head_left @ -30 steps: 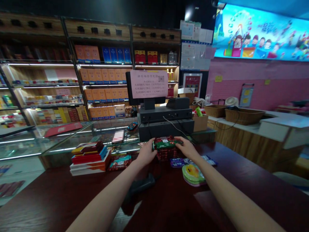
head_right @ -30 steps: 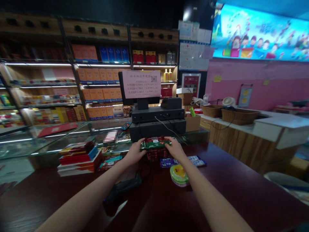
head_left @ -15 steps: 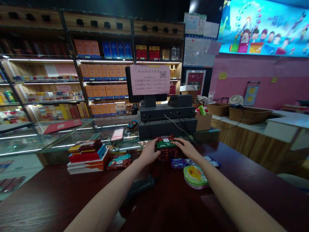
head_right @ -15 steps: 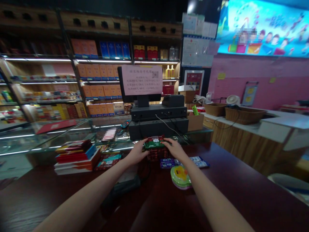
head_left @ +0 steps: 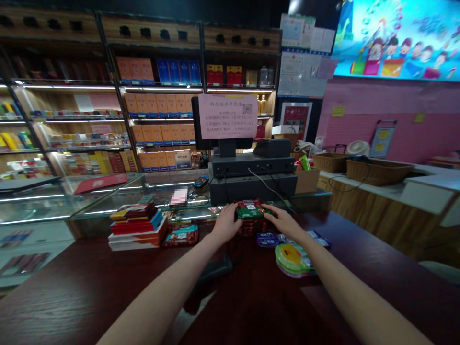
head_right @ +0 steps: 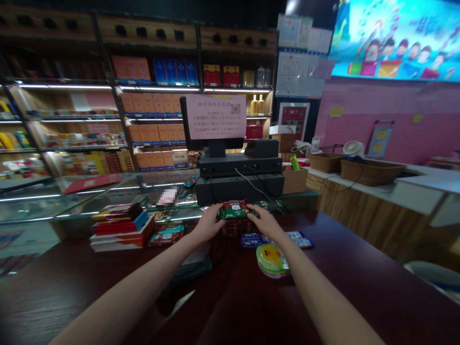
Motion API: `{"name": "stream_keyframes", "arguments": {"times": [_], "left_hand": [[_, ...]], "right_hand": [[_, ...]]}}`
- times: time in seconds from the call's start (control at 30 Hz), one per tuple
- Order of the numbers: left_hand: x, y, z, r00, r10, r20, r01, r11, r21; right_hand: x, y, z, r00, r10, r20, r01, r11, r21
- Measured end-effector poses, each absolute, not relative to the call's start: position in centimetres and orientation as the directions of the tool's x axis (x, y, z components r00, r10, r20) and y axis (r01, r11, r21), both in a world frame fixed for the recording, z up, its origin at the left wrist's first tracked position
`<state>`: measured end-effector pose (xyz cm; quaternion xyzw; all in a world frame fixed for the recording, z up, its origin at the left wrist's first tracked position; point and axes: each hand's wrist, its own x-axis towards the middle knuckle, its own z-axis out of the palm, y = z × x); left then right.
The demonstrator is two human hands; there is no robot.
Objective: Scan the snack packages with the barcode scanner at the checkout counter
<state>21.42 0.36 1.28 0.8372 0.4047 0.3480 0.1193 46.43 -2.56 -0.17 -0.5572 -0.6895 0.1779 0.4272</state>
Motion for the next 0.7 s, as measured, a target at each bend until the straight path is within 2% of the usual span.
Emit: {"name": "stream_keyframes", "arguments": {"times": [0.4,0.7], "left_hand": [[20.8,-1.6,2.0,0.445,0.745,0.498,0.553,-0.665,0.502],[17.4,-3.7,3.3,0.44,0.725,0.531,0.497,-0.688,0.528]], "right_hand": [[45.2,-4.6,-0.1,0.026,0.901,0.433,0.646,0.315,-0.696],[42.4,-6.4,0.8,0.032,0.878,0.477,0.632,0.352,-0.69]]}}
